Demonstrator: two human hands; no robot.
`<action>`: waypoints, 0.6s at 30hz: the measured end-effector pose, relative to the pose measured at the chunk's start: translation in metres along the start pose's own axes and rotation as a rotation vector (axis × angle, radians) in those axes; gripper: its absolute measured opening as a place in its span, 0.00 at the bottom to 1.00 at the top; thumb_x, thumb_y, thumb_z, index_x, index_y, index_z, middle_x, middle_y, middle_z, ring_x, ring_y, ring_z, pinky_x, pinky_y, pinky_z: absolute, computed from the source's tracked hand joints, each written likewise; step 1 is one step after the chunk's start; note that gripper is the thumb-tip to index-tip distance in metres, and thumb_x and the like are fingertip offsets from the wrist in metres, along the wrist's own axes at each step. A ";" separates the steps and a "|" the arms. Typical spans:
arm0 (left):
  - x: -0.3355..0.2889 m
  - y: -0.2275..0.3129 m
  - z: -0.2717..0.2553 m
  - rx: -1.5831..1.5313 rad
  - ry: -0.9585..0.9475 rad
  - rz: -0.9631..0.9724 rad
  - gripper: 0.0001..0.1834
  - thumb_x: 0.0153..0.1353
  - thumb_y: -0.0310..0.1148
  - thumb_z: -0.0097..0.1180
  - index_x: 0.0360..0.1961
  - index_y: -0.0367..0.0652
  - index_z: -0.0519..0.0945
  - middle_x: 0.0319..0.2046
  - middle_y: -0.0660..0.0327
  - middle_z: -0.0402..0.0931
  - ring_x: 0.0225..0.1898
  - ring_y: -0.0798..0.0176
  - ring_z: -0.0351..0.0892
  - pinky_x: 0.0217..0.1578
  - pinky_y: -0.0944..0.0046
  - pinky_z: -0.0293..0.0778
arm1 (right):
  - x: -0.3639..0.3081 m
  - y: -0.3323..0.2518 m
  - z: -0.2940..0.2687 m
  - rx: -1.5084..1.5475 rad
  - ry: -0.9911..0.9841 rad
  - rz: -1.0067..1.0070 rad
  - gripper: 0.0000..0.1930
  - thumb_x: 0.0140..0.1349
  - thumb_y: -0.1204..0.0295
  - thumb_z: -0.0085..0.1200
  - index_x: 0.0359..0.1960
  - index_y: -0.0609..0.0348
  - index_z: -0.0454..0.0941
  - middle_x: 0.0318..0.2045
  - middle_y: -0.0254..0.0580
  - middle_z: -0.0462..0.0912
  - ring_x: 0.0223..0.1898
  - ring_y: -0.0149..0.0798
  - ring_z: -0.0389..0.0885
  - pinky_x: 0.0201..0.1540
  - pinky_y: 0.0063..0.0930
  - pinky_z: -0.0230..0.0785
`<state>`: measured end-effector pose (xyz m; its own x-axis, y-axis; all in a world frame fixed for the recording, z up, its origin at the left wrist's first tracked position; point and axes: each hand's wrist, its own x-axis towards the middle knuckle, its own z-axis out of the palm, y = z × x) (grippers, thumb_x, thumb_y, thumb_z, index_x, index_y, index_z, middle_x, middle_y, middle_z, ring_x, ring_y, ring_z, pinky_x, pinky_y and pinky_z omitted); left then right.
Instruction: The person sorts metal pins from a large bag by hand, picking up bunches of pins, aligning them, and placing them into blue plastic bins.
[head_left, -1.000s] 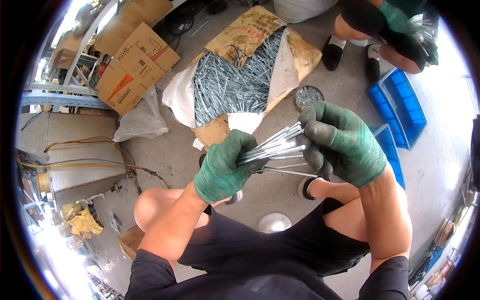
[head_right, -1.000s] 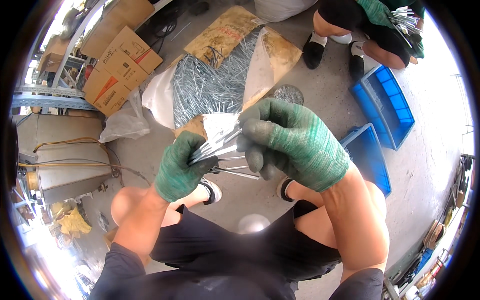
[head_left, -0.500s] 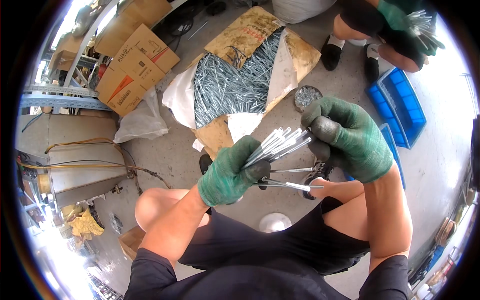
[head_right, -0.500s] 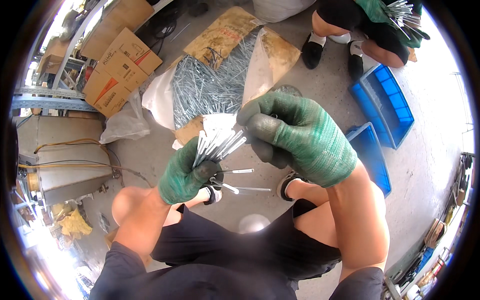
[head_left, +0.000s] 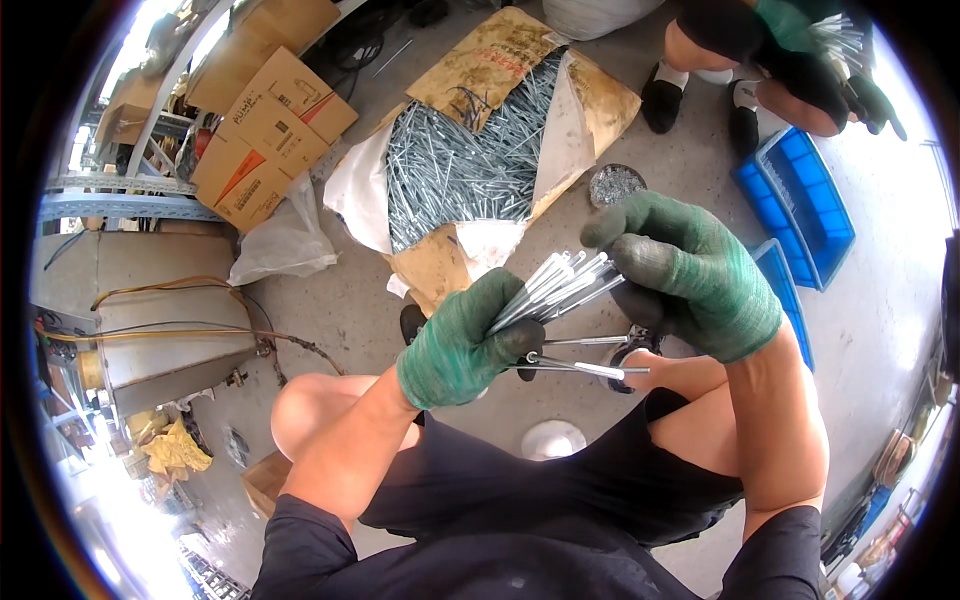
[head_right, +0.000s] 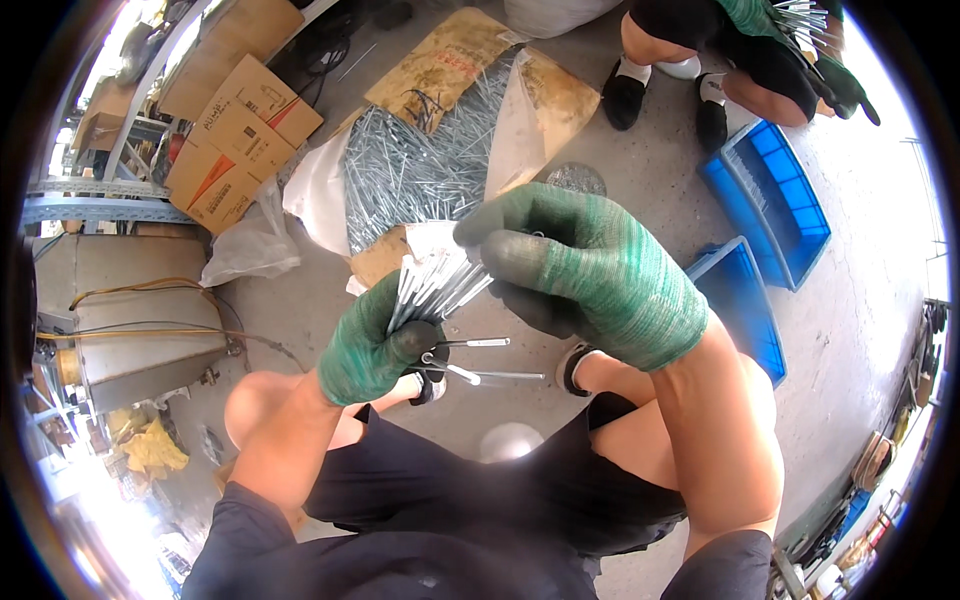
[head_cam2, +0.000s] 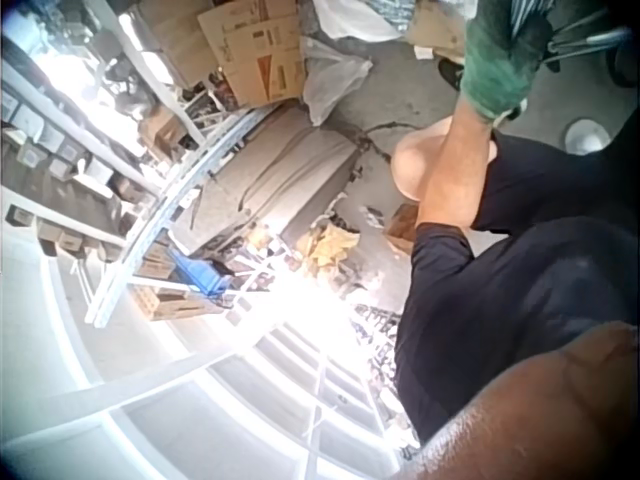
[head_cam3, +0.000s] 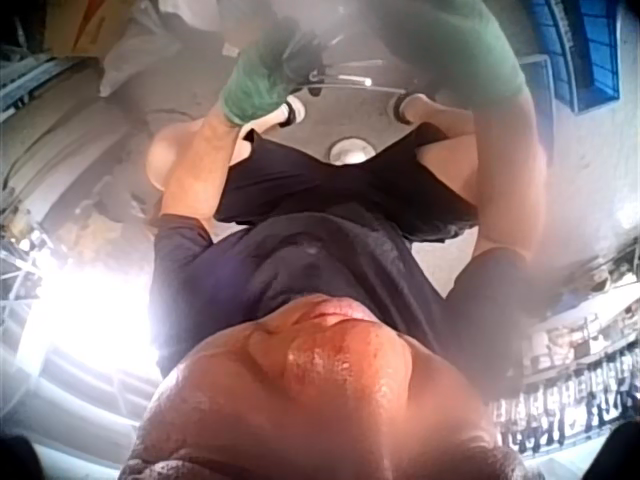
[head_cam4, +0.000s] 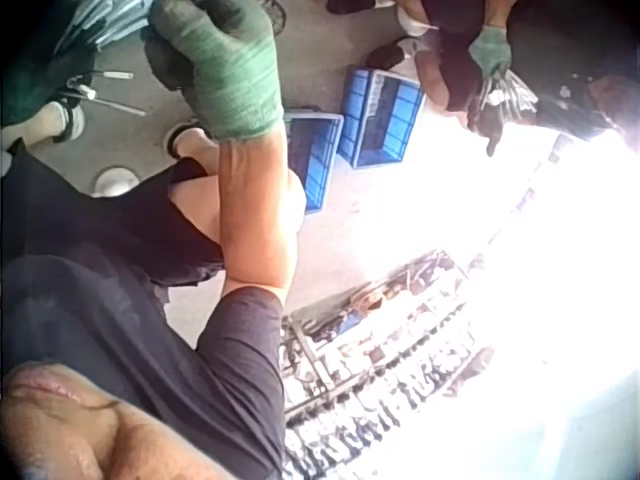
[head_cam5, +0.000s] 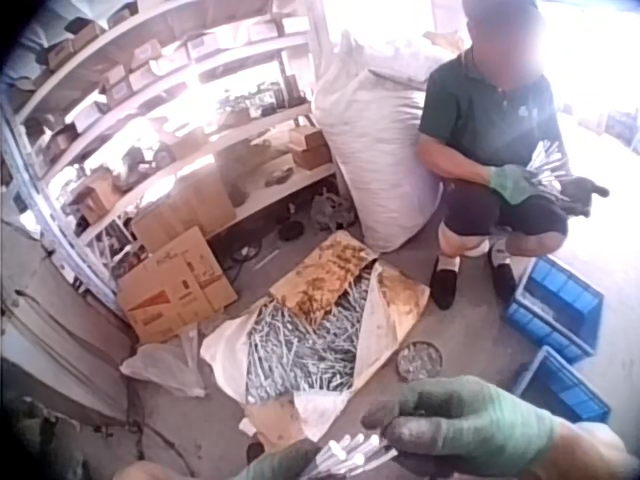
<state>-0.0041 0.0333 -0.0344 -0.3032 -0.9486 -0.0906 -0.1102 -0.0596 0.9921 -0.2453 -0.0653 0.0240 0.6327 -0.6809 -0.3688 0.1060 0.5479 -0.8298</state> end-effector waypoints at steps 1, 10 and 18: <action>0.000 -0.001 -0.001 -0.003 -0.006 0.009 0.14 0.70 0.39 0.57 0.42 0.38 0.73 0.25 0.62 0.75 0.26 0.68 0.74 0.27 0.65 0.71 | 0.000 0.000 0.003 0.020 0.022 -0.005 0.19 0.63 0.60 0.61 0.49 0.63 0.80 0.25 0.29 0.75 0.21 0.21 0.68 0.22 0.16 0.56; 0.003 0.011 0.005 -0.138 0.042 -0.072 0.13 0.71 0.40 0.56 0.43 0.40 0.73 0.25 0.65 0.75 0.24 0.71 0.73 0.25 0.67 0.69 | -0.003 -0.008 0.010 -0.184 0.082 -0.007 0.14 0.60 0.59 0.62 0.38 0.57 0.80 0.26 0.25 0.73 0.26 0.20 0.67 0.28 0.17 0.59; -0.004 0.005 0.005 -0.203 0.093 -0.237 0.22 0.72 0.36 0.54 0.61 0.35 0.70 0.33 0.62 0.77 0.28 0.70 0.75 0.28 0.69 0.72 | -0.008 -0.005 -0.001 -0.362 -0.067 -0.126 0.10 0.59 0.64 0.58 0.32 0.58 0.79 0.25 0.27 0.73 0.23 0.22 0.68 0.26 0.19 0.60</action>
<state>-0.0081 0.0379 -0.0300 -0.2029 -0.9246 -0.3224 0.0268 -0.3344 0.9421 -0.2516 -0.0636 0.0307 0.6817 -0.6925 -0.2360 -0.0837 0.2467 -0.9655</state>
